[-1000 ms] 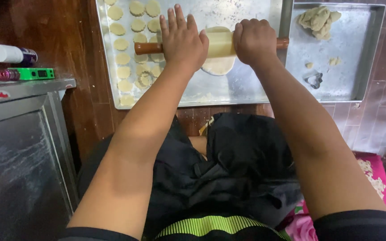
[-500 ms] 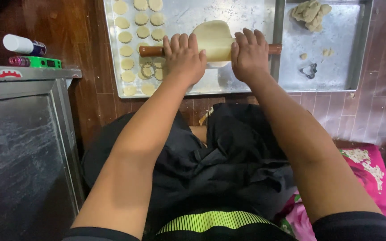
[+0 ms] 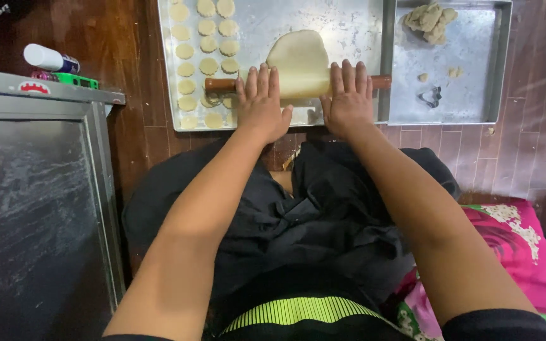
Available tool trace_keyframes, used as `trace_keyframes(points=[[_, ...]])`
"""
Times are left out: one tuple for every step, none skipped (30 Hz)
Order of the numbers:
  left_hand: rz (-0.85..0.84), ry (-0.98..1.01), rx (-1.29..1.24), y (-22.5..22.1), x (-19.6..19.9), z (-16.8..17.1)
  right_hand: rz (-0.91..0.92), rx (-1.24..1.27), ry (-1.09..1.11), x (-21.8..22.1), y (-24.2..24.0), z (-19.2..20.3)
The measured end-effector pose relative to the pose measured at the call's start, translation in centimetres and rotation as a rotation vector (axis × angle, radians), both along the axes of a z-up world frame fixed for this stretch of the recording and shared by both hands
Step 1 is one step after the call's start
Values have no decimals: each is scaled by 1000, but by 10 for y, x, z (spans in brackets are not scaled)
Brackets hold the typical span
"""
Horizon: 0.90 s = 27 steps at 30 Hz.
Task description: Rolling out dough with a rolling pin and cutting it into small circular shapes using a cutter on a metal tray.
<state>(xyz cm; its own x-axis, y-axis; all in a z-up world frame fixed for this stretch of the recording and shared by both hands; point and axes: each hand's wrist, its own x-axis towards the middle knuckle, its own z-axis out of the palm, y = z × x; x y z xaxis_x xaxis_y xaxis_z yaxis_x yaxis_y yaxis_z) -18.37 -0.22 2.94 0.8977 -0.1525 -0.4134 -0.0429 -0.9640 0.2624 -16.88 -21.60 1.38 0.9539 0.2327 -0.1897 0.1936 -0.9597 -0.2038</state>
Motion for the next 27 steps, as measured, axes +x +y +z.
trace_keyframes(points=[[-19, -15, 16, 0, -5, 0, 8, -14, 51, -4, -1, 2], [-38, -29, 34, 1, -9, 0, 17, -26, 103, -8, -1, 4], [-37, -32, 38, 2, -14, 10, 18, -22, 100, -13, 3, 14], [-22, 42, -9, 2, -16, 21, 0, -69, 191, -16, 5, 24], [-8, 116, -56, 1, -18, 31, -19, -116, 283, -19, 7, 35], [-5, 109, -52, 0, -18, 35, -16, -111, 276, -20, 7, 32], [3, 92, -53, -1, -17, 37, -38, -119, 286, -20, 7, 28], [5, 85, -61, -6, -19, 37, -65, -132, 306, -23, 4, 23], [2, 89, -63, -5, -19, 29, -68, -134, 310, -19, 7, 21], [19, 71, -63, -7, -19, 20, -71, -137, 308, -17, 8, 20], [36, 53, -64, -9, -19, 11, -75, -139, 307, -13, 8, 18], [40, 60, -66, -10, -16, 1, -71, -143, 313, -10, 8, 13], [45, -43, -56, -11, -13, -10, -49, -117, 206, -7, 8, 8], [52, -146, -41, -9, -11, -21, -23, -86, 99, -3, 11, 2], [60, -139, -38, -8, -4, -19, -15, -84, 106, 4, 13, -2], [69, -128, -46, -8, 1, -19, -28, -55, 65, 8, 14, -7], [78, -117, -53, -9, 7, -19, -41, -26, 23, 14, 14, -12], [78, -109, -55, -10, 11, -18, -41, -28, 31, 20, 15, -12], [93, -120, -62, -11, 17, -18, -45, -4, -17, 26, 16, -13], [107, -132, -69, -11, 21, -18, -50, 21, -65, 32, 17, -13], [107, -124, -70, -12, 29, -18, -50, 20, -57, 38, 19, -14], [115, -151, -58, -13, 37, -19, -52, 16, -98, 46, 19, -15], [123, -179, -47, -14, 45, -20, -54, 13, -140, 53, 20, -16], [119, -168, -49, -15, 51, -20, -57, 10, -129, 58, 20, -16], [127, -215, -39, -15, 57, -21, -52, 21, -178, 63, 20, -15], [139, -265, -25, -13, 64, -21, -43, 37, -229, 69, 23, -15], [139, -258, -22, -14, 71, -23, -43, 38, -222, 76, 22, -20]])
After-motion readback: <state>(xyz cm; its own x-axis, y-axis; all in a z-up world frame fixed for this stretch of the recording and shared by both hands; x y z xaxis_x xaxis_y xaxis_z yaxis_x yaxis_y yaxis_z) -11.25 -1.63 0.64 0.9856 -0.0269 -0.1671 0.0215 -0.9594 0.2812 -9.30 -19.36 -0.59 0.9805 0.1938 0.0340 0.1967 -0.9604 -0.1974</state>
